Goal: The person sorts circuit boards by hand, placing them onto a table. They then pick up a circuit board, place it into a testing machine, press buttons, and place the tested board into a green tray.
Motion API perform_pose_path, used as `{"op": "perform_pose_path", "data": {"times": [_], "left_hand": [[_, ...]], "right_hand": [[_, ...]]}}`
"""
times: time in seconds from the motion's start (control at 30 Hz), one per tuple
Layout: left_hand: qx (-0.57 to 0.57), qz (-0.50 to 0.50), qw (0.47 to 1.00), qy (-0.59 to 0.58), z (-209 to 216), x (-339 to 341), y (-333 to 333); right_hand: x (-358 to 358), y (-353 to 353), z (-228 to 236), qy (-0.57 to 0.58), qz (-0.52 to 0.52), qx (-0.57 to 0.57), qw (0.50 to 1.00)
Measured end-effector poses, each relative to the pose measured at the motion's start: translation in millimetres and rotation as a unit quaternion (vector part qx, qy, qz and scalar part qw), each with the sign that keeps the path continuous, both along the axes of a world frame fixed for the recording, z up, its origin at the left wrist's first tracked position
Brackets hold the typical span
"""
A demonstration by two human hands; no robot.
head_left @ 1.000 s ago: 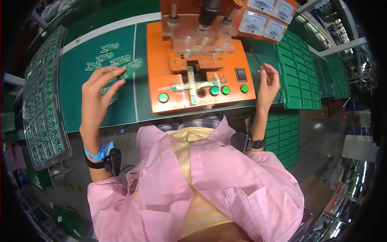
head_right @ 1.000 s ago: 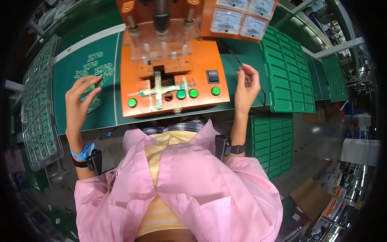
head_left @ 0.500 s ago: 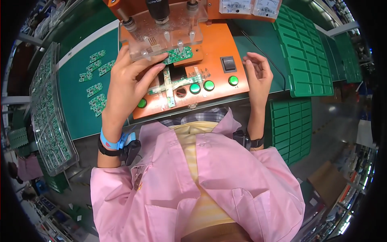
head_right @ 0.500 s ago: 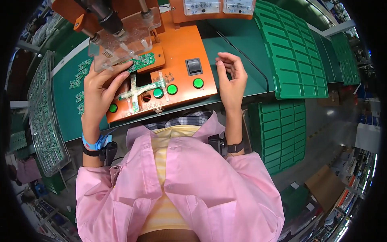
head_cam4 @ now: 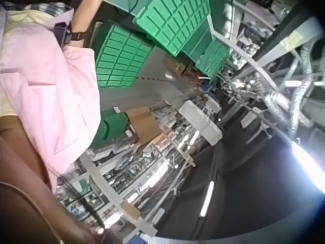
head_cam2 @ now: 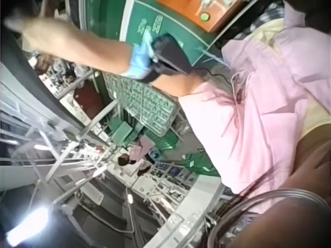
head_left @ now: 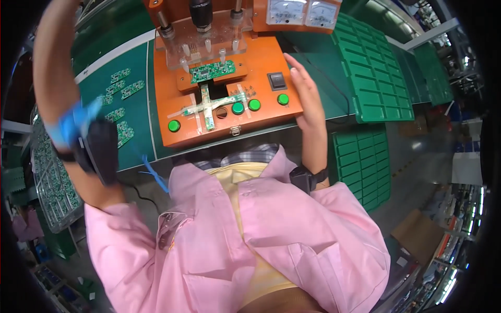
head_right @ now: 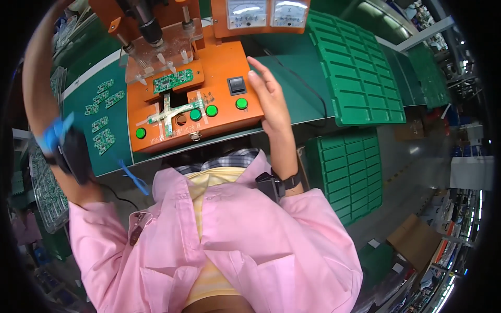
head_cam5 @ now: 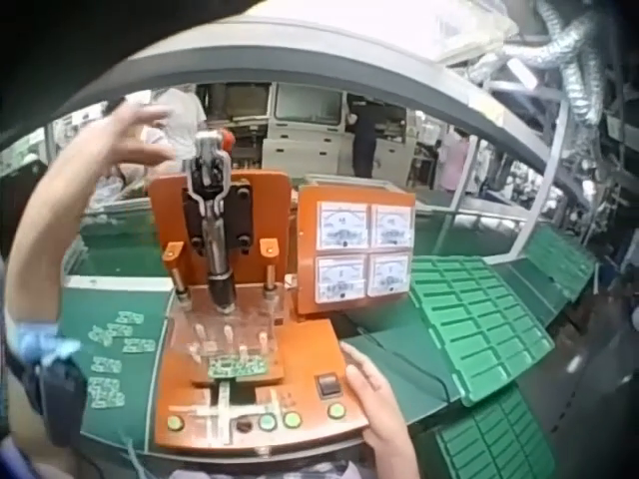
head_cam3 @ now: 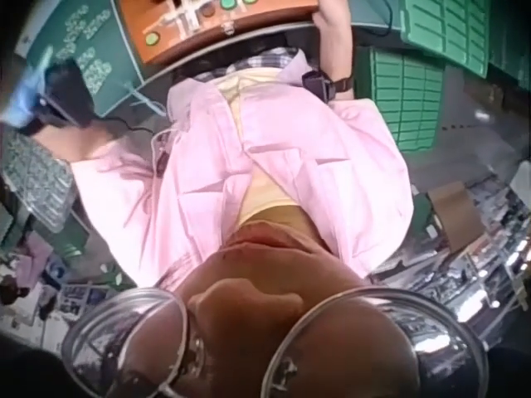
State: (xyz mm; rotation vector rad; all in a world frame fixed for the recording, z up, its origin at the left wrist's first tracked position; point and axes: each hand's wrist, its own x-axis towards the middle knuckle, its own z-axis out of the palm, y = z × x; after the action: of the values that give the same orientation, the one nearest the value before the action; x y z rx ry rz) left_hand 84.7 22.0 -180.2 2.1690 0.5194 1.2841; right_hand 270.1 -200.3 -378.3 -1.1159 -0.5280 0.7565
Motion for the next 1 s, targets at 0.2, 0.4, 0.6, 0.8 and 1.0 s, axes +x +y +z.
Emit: {"op": "perform_pose_path", "data": {"times": [0.2,0.4,0.6,0.8,1.0], "left_hand": [[-0.045,-0.218,0.971,-0.088,10.6,57.7,-74.2],[0.334,-0.197,0.921,0.035,-40.0,26.5,-89.0],[0.148,-0.233,0.95,-0.147,-80.7,-18.4,-82.5],[-0.103,-0.108,0.974,-0.168,-178.9,-63.7,-66.9],[-0.221,-0.094,0.959,-0.15,-206.5,-69.0,-69.5]], "right_hand": [[-0.1,-0.5,0.5,0.021,0.018,0.038,0.999],[-1.0,4.0,11.7,-0.02,0.039,-0.032,0.999],[14.3,0.0,13.0,-0.09,0.121,-0.061,0.987],[-42.7,-13.2,20.1,-0.671,-0.272,-0.137,0.677],[-93.6,-18.0,-8.6,-0.717,-0.162,-0.145,0.663]]}}
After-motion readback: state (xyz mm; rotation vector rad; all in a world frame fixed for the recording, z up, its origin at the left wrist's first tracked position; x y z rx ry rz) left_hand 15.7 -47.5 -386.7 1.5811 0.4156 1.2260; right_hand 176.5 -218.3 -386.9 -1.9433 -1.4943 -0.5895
